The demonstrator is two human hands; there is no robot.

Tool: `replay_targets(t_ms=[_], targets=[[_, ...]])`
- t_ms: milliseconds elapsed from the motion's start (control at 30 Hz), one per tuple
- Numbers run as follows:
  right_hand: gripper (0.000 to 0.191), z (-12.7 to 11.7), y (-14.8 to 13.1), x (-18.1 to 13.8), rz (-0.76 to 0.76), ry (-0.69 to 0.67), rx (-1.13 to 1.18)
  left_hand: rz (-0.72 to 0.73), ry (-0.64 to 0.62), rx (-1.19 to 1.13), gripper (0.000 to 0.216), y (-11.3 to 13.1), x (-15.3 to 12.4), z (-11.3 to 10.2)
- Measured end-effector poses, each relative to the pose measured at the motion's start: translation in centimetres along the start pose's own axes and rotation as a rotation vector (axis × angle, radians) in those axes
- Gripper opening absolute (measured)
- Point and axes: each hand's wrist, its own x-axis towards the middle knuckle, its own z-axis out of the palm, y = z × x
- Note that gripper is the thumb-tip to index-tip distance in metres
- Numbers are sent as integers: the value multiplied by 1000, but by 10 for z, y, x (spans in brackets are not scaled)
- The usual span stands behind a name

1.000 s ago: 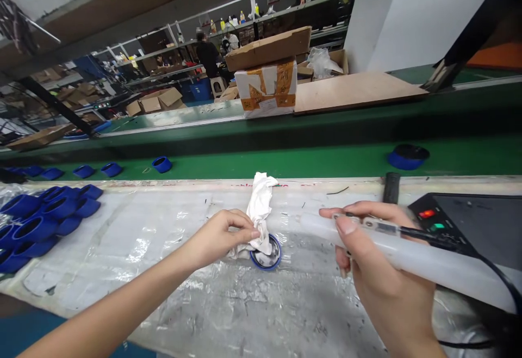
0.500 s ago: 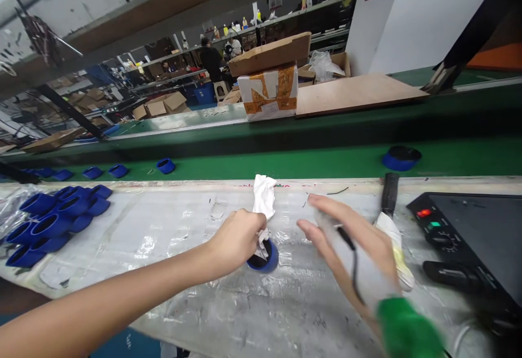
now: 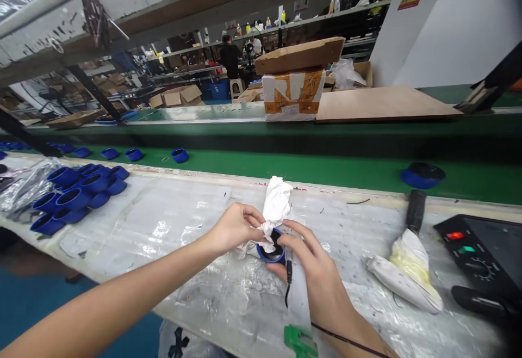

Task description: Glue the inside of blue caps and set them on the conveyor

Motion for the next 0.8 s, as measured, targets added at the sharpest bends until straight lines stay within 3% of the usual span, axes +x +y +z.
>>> replay_targets(t_ms=[100, 200, 333, 467, 533, 600, 667, 733, 800], targets=[[26, -1, 1, -1, 3, -18, -3, 5, 22, -89, 25, -4, -5, -12], [26, -1, 1, -2, 32, -35, -16, 93, 154, -45, 25, -4, -8, -35], [26, -7, 6, -1, 68, -104, -41, 266, 288, 419, 18, -12, -6, -80], [24, -24, 15, 5, 63, -166, -69, 257, 60, 869, 21, -27, -10, -119], [22, -32, 16, 8, 24, -102, -91, 238, -33, 957, 22, -28, -15, -126], [20, -39, 14, 10, -4, 13, -67, 289, 13, 935, 34, -25, -20, -116], [23, -46, 10, 11, 59, 139, 68, 371, 54, 774, 53, -21, -23, -86], [31, -52, 7, 13, 161, 262, 281, 393, -99, 507, 95, -20, -21, -44], [32, -60, 8, 16, 232, 359, 520, 369, -237, 273, 111, -23, -13, -3]])
